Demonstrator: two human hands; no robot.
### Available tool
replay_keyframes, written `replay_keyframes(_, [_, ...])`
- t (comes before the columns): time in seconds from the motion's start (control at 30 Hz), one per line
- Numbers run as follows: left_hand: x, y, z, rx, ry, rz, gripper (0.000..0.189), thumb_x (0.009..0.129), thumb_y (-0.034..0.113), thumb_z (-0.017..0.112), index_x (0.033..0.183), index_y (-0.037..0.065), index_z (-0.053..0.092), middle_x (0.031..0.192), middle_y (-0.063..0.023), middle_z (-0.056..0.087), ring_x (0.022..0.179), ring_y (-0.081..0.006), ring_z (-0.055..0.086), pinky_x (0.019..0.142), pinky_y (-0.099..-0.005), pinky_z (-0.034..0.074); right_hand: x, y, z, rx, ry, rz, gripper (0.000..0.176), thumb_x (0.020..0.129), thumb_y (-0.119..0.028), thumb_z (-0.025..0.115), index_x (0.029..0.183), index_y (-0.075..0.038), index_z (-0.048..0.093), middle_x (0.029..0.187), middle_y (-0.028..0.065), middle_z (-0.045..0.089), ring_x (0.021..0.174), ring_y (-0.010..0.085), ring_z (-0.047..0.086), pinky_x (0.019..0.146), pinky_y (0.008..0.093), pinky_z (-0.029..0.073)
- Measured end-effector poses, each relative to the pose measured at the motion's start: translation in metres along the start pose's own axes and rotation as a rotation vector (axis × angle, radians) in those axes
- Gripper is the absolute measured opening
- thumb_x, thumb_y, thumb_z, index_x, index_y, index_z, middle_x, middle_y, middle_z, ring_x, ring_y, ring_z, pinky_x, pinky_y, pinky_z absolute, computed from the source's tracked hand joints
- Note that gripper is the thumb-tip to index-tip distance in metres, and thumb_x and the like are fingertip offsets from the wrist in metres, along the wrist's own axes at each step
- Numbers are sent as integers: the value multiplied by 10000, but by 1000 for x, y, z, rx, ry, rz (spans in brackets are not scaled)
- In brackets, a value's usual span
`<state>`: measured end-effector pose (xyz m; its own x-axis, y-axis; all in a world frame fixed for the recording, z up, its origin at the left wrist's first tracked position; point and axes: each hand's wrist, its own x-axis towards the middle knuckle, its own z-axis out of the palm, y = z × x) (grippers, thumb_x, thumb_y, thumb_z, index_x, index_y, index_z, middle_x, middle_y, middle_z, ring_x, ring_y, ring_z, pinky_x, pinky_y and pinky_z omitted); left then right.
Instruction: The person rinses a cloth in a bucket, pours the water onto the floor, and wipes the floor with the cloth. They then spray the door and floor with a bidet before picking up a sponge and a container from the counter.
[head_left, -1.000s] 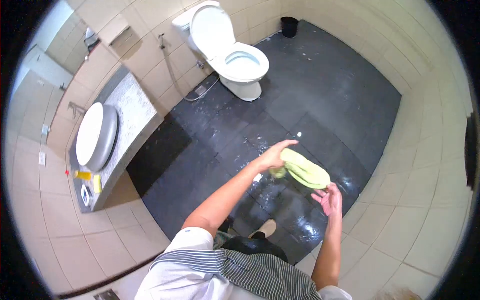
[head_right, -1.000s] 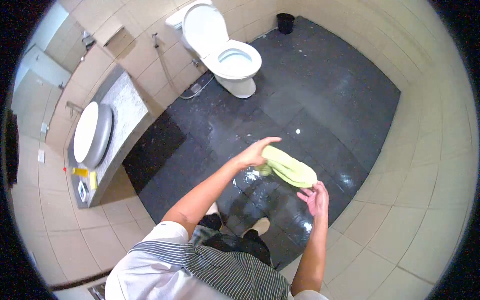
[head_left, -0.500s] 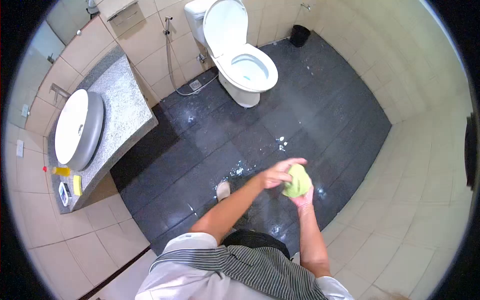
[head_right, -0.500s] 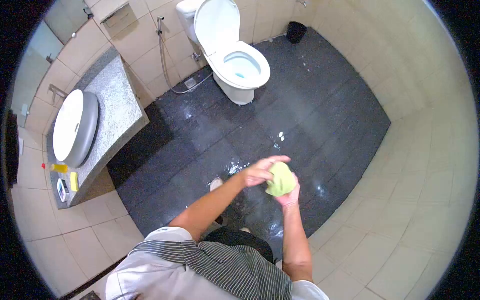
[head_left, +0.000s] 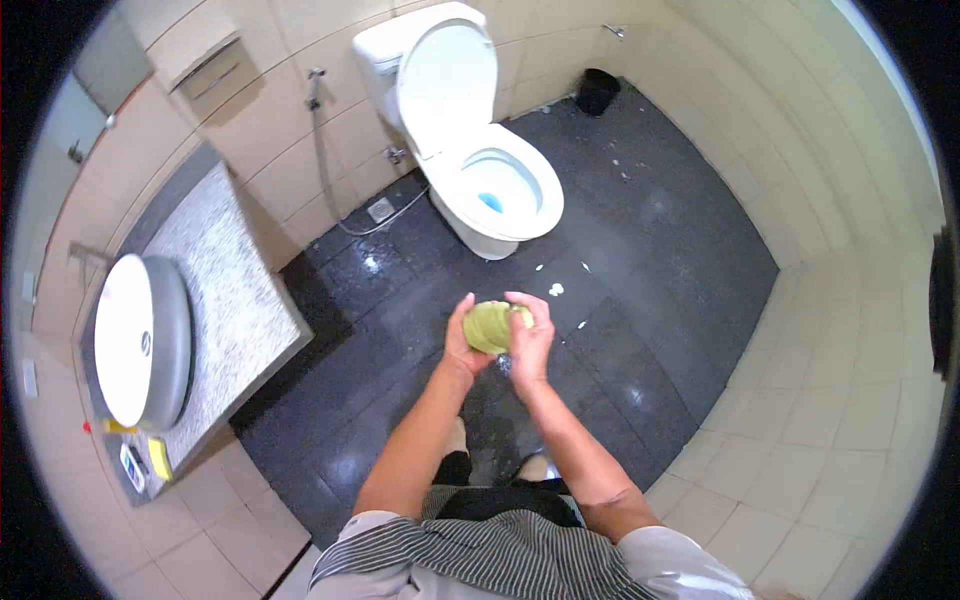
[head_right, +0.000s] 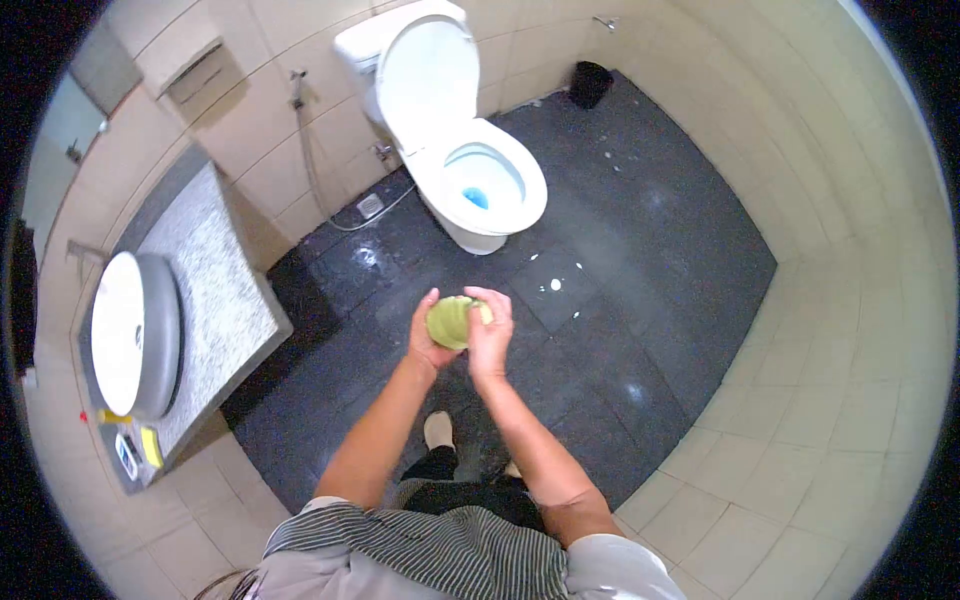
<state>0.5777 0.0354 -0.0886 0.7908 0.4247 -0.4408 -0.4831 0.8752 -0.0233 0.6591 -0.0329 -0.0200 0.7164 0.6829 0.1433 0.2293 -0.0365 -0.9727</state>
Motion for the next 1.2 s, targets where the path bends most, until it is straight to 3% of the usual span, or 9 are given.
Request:
replay_keyframes(0.33, [196,-20,106,588,-119,-558,405,876,380,480,853,-1,615,825,-159,650,783,-287,633,760,-365,507,136,34,-93,-331,-110,-704,330,613,54,623,886,-124,674,947,79,562,968,309,533,868,425,427])
replay_keyframes(0.5, [323,-100,201,939,48,-540,304,832,287,595,699,14,582,716,-160,639,690,-301,641,649,-402,527,255,88,-197,-372,-295,-976,186,601,-32,631,760,-128,631,869,23,584,979,278,548,870,434,431])
replay_keyframes(0.57, [406,-132,203,1378,-262,-476,307,815,285,623,668,20,577,678,-151,627,687,-295,639,647,-396,529,297,110,-242,-512,-375,-991,156,607,-73,611,752,-126,628,861,21,584,976,275,550,872,435,431])
replay_keyframes(0.73, [534,-227,272,1711,-204,-765,370,761,364,690,738,-2,643,733,-125,665,664,-256,646,619,-361,507,394,161,-334,-730,-622,-1065,161,607,-174,545,715,-83,622,765,54,583,892,275,587,843,440,451])
replay_keyframes(0.8, [559,-267,301,2357,-168,-520,451,740,439,691,756,-11,673,758,-133,677,653,-248,651,635,-361,502,419,196,-354,-711,-598,-1054,147,606,-156,546,692,-63,622,746,73,586,848,270,599,830,433,460])
replay_keyframes(0.93, [612,-315,298,2508,-246,-260,441,741,426,664,734,-15,677,759,-169,671,684,-290,658,686,-378,509,452,238,-389,-822,-602,-970,214,623,-147,567,804,-48,626,846,83,607,859,241,587,810,393,463])
replay_keyframes(1.03, [617,-342,300,2623,-175,125,309,740,272,589,779,-22,676,851,-221,653,834,-363,641,761,-417,506,468,249,-400,-324,-509,-575,262,770,-204,603,1002,-90,560,1019,53,568,978,212,532,865,391,413])
replay_keyframes(1.13, [616,-363,304,2667,-162,209,303,736,258,589,826,-18,678,882,-231,646,854,-367,638,772,-426,504,485,329,-402,-950,-423,-948,223,800,-225,616,985,-116,555,1019,39,559,999,217,521,912,414,383])
replay_keyframes(1.2, [617,-372,296,2677,-117,229,304,731,259,595,835,-14,679,896,-239,641,866,-373,632,770,-432,503,489,309,-415,-859,-473,-909,238,768,-215,638,975,-128,558,1021,34,558,1019,225,515,923,419,376])
